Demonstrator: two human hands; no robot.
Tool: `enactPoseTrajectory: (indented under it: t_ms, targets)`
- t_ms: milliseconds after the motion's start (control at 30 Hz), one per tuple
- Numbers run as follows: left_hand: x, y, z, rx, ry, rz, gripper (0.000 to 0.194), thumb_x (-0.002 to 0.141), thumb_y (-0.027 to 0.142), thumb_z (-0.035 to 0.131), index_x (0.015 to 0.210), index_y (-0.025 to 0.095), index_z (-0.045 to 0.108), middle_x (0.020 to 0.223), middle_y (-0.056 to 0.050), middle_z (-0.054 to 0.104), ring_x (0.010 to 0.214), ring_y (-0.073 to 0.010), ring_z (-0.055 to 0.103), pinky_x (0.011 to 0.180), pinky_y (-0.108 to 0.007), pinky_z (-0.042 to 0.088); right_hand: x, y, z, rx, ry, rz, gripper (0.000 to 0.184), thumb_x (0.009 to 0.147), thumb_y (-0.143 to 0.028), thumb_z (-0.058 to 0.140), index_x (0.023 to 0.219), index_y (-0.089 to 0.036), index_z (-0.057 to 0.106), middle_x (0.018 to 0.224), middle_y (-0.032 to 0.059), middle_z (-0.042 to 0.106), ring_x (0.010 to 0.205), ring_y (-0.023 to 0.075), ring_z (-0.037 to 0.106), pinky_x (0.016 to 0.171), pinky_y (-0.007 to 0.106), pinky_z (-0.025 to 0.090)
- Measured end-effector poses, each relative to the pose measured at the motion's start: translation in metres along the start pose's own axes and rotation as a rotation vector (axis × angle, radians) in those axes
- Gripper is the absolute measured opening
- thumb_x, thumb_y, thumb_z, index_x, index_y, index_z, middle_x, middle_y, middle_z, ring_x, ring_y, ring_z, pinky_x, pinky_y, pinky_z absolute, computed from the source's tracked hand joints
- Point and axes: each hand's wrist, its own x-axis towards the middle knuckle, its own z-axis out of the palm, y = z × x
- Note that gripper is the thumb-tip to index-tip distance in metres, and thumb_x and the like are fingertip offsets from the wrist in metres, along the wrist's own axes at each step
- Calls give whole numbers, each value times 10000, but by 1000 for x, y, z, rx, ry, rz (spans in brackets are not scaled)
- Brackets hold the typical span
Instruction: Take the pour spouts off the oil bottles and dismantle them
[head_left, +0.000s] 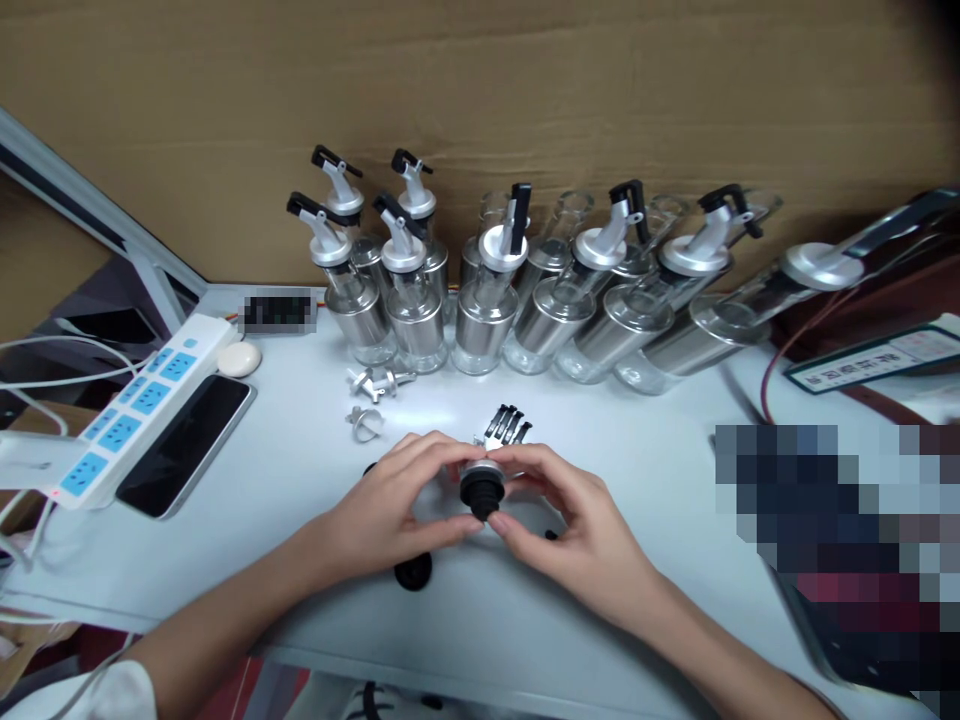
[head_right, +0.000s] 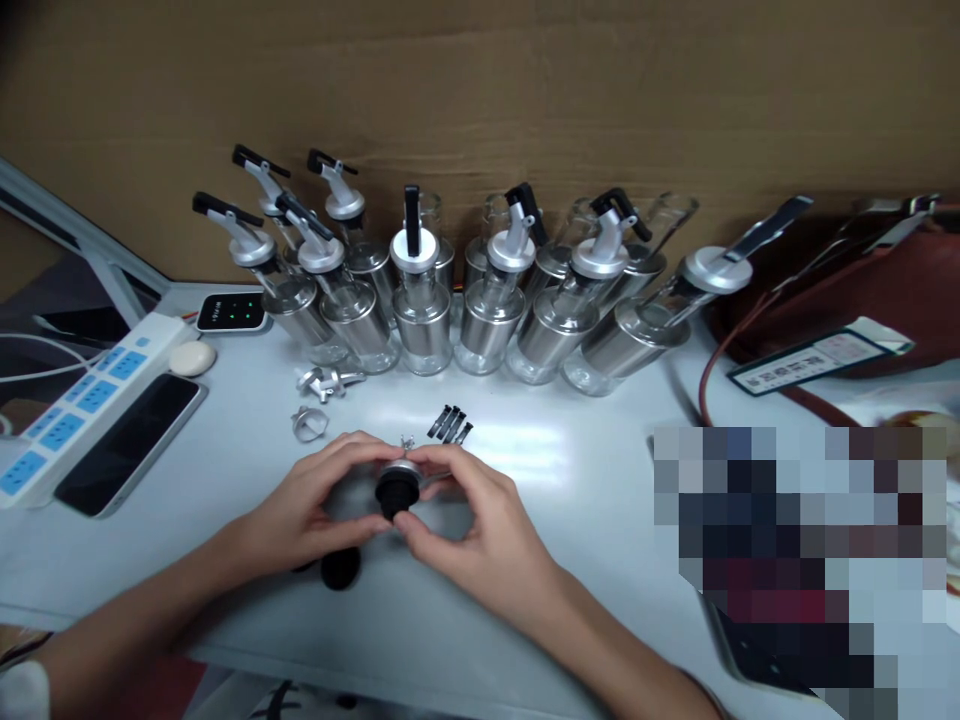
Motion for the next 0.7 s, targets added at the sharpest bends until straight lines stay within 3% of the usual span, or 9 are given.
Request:
enactPoseTrajectory:
  t_ms: [267,467,700]
  targets:
    - [-1,4,1,-23,-4,-39,431,827,217,577,1231,243,430,1152,-51,575,1024,-202,528,887,-315,424,-1,2,0,5,-5,-11,323,754,-208,653,1065,-208,566,1037,69,669,885,186,662,759,308,561]
    - [1,7,3,-17,26,-15,401,769,196,574,1154,210,465,944,-34,563,871,-192,515,785,-314,427,-1,0,1,-56,-40,-77,393,707,-121,624,1082,-220,562,1007,50,680,880,182,658,801,318,550]
    - [1,5,6,43,30,-12,422,706,150,573,1114,202,477,839,-6,508,787,-172,492,730,-288,406,-1,4,5,-116,-25,-122,398,700,-106,593,1076,-229,550,963,36,679,845,173,657,768,294,547]
